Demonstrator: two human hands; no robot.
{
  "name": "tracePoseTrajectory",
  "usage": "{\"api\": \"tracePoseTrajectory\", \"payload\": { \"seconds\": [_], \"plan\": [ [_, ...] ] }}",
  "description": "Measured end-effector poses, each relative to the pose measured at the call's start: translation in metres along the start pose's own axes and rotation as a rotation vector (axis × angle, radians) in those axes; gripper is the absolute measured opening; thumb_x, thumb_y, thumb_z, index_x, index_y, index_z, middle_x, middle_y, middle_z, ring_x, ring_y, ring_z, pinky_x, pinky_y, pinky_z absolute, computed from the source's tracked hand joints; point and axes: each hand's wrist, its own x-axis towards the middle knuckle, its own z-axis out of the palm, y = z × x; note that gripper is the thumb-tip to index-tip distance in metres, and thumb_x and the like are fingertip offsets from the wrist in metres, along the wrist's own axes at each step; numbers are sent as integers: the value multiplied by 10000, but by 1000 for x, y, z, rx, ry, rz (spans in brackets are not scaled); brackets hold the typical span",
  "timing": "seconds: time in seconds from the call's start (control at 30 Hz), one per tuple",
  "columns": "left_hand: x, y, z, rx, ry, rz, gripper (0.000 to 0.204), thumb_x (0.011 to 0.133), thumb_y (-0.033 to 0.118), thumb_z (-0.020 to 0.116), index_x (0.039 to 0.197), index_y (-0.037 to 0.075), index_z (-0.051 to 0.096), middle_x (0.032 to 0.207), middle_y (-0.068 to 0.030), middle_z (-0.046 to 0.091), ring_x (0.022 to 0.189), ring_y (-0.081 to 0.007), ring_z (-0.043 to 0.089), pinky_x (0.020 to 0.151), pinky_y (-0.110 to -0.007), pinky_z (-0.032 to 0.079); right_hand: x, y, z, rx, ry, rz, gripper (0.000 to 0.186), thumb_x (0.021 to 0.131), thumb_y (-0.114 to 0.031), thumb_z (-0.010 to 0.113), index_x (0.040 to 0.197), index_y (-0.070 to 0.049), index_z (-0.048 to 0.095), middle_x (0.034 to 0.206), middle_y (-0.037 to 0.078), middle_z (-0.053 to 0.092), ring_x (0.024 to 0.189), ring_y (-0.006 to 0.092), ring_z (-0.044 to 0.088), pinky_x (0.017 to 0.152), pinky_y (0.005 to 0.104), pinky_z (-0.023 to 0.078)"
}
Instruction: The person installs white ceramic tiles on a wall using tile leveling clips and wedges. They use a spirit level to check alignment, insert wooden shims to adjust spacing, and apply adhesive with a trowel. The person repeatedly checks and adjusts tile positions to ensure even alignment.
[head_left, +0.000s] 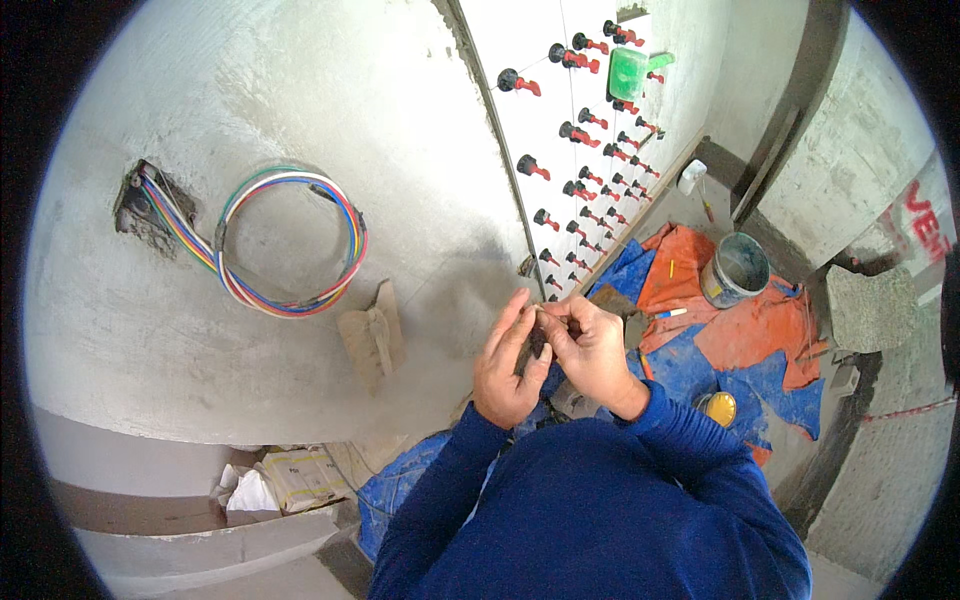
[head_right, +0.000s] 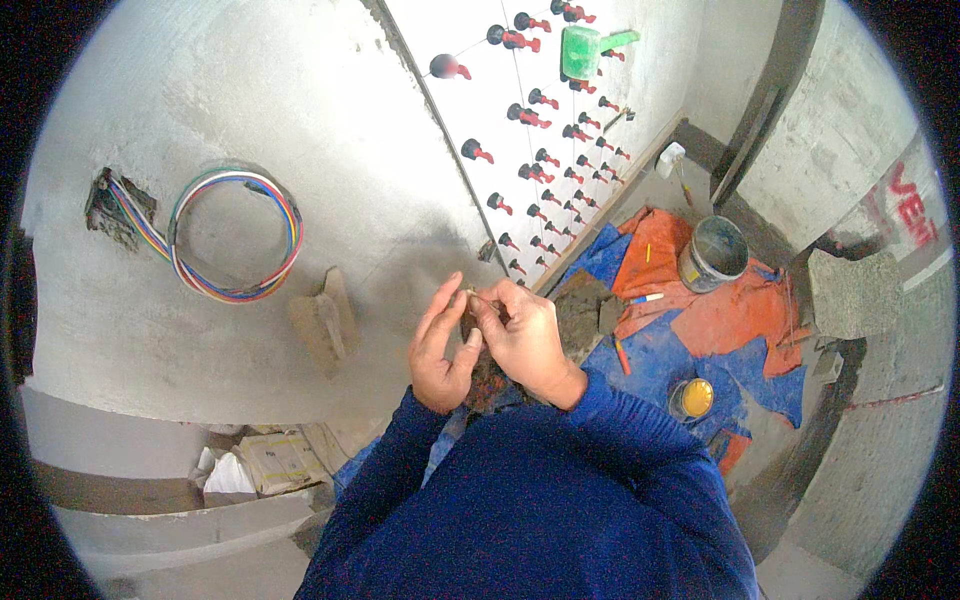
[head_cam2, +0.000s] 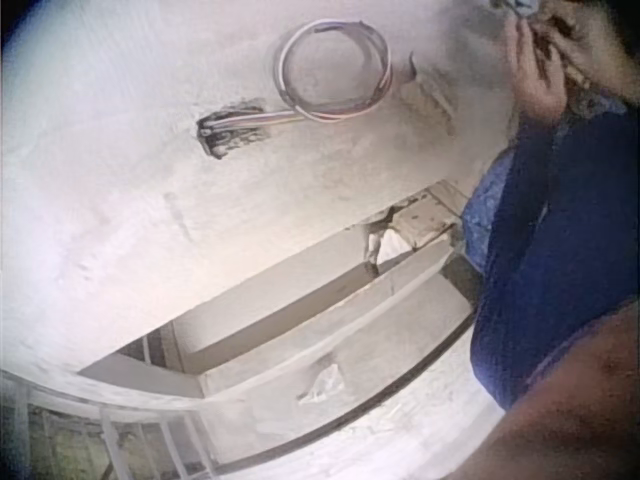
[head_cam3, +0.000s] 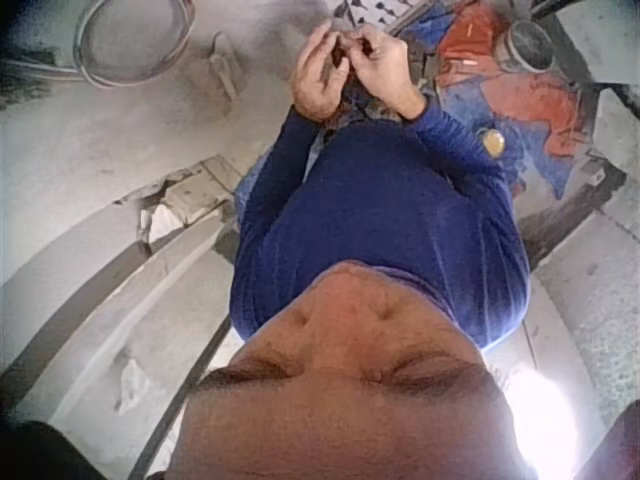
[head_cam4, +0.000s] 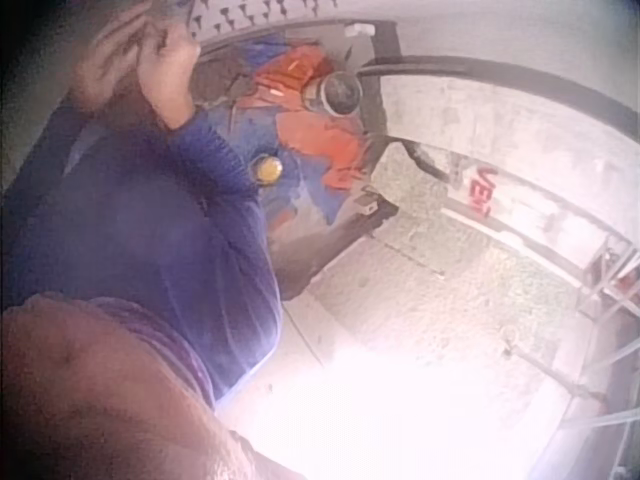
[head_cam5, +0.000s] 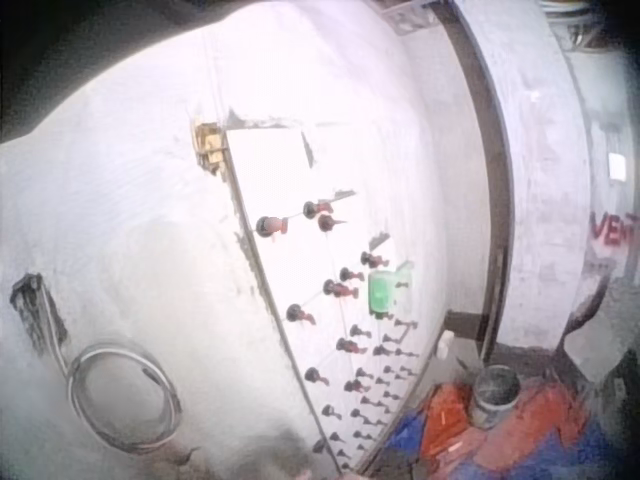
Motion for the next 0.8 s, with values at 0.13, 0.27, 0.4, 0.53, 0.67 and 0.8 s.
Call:
{"api": "tracePoseTrajectory", "payload": {
  "seconds": [0.13, 0.27, 0.4, 0.53, 0.67, 0.8],
  "plan": [
    [0, 4, -2, -11, -105, 1, 582, 991, 137, 610, 1521, -61, 471, 1580, -311, 422, 1438, -459, 469, 1189, -482, 384, 8, 6, -1, -37, -11, -41, 70, 979, -65, 700, 996, 3, 697, 743, 132, 696, 623, 157, 686, 550, 342, 529],
    [15, 3, -18, -76, 97, -145, 423, 1033, 192, 619, 1422, 28, 607, 1605, -287, 371, 1375, -404, 515, 1177, -488, 379, 9, 3, -5, 360, -164, 135, 109, 1037, -42, 620, 1110, 8, 685, 833, 87, 709, 699, 117, 672, 623, 298, 541],
    [12, 14, -13, -676, 131, -393, 274, 978, 50, 723, 1237, 37, 633, 1503, -198, 460, 1236, -231, 604, 1041, -364, 509, 4, -2, -10, 229, -209, 9, 194, 1086, -92, 565, 1169, 13, 705, 943, 54, 738, 849, 142, 676, 768, 291, 545],
    [6, 21, -14, -813, 130, -430, 288, 964, -24, 716, 1219, 18, 591, 1219, -126, 642, 1064, -140, 654, 901, -286, 565, 8, -9, -27, 520, -346, 187, 246, 1087, -182, 597, 1179, 2, 732, 1010, 53, 732, 933, 116, 645, 839, 295, 523],
    [13, 27, -19, -800, 151, -435, 311, 972, -27, 705, 1251, 14, 573, 1098, -88, 675, 1029, -126, 656, 880, -283, 565, 14, -25, -42, 402, -466, 158, 249, 1062, -146, 634, 1253, 3, 690, 963, 56, 738, 869, 89, 646, 772, 296, 541],
    [22, 39, -19, -889, 254, -553, 261, 995, 20, 698, 1231, 1, 590, 1068, -80, 685, 976, -124, 666, 837, -279, 567, 10, -43, -34, 96, -322, -63, 308, 1003, -44, 675, 1308, -12, 653, 914, 133, 751, 795, 157, 728, 703, 319, 572]
  ]
}}
